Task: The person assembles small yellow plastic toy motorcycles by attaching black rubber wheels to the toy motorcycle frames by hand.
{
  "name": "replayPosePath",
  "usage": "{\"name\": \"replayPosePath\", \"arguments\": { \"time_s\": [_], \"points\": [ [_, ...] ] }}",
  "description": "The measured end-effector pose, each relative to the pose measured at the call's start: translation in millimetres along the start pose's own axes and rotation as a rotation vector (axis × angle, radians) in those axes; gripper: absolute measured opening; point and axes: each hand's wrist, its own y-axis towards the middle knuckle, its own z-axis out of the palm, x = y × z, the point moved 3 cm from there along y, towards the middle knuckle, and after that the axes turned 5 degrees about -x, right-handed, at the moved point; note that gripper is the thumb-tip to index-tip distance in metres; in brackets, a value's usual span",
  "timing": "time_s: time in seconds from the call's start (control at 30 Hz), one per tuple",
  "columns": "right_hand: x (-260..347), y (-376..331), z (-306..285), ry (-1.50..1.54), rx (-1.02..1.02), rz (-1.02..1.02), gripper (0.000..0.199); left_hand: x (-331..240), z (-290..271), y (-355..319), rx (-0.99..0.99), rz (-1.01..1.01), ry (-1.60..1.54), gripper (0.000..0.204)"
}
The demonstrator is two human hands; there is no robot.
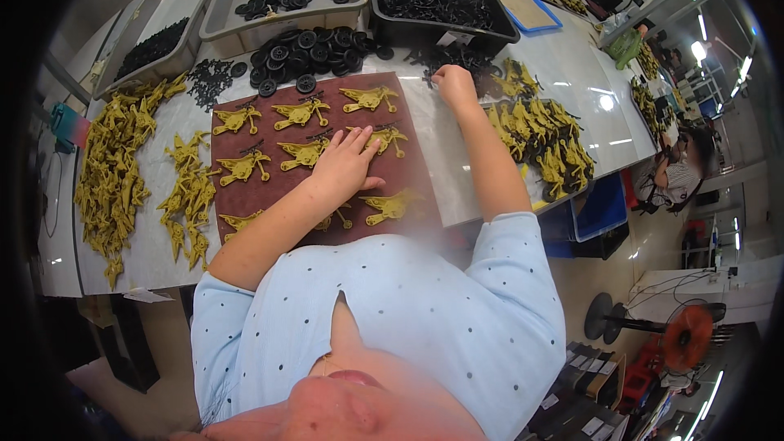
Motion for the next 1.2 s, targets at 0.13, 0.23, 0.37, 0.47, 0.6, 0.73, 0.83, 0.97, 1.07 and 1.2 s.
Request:
{"name": "replayPosePath", "arguments": {
  "time_s": [0.13, 0.23, 0.37, 0.47, 0.6, 0.73, 0.83, 0.97, 1.07, 1.2],
  "points": [
    [7, 1, 19, -0.186, 0.042, 0.126, 0.027, 1, -2, 1, 0.04, -0.001, -0.033, 0.074],
    [-5, 2, 23, -0.154, -0.054, 0.06, 0.027, -7, -9, -6, -0.104, 0.078, -0.012, 0.07],
    [15, -27, -13, 0.142, -0.025, 0.025, 0.024, -29, -39, -25, -0.11, 0.278, -0.152, 0.063],
    [35, -59, -34, 0.337, 0.128, 0.033, 0.019, -42, -32, -49, 0.017, 0.413, -0.287, 0.051],
    [40, -102, -39, 0.815, 0.496, 0.098, 0.02, -52, -21, -51, 0.116, 0.494, -0.404, 0.037],
    [46, -135, -46, 0.817, 0.545, 0.13, 0.022, -52, -21, -50, 0.22, 0.45, -0.416, 0.043],
    [42, -152, -46, 0.584, 0.515, -0.082, 0.021, -51, -14, -51, 0.25, 0.451, -0.414, 0.044],
    [49, -162, -42, 0.462, 0.542, -0.339, 0.021, -49, -11, -53, 0.163, 0.429, -0.476, 0.037],
    [52, -163, -36, 0.445, 0.614, -0.336, 0.019, -49, -13, -52, 0.174, 0.434, -0.48, 0.037],
    [62, -159, -38, 0.365, 0.732, -0.175, 0.016, -48, -9, -52, 0.195, 0.426, -0.477, 0.036]
  ]
}}
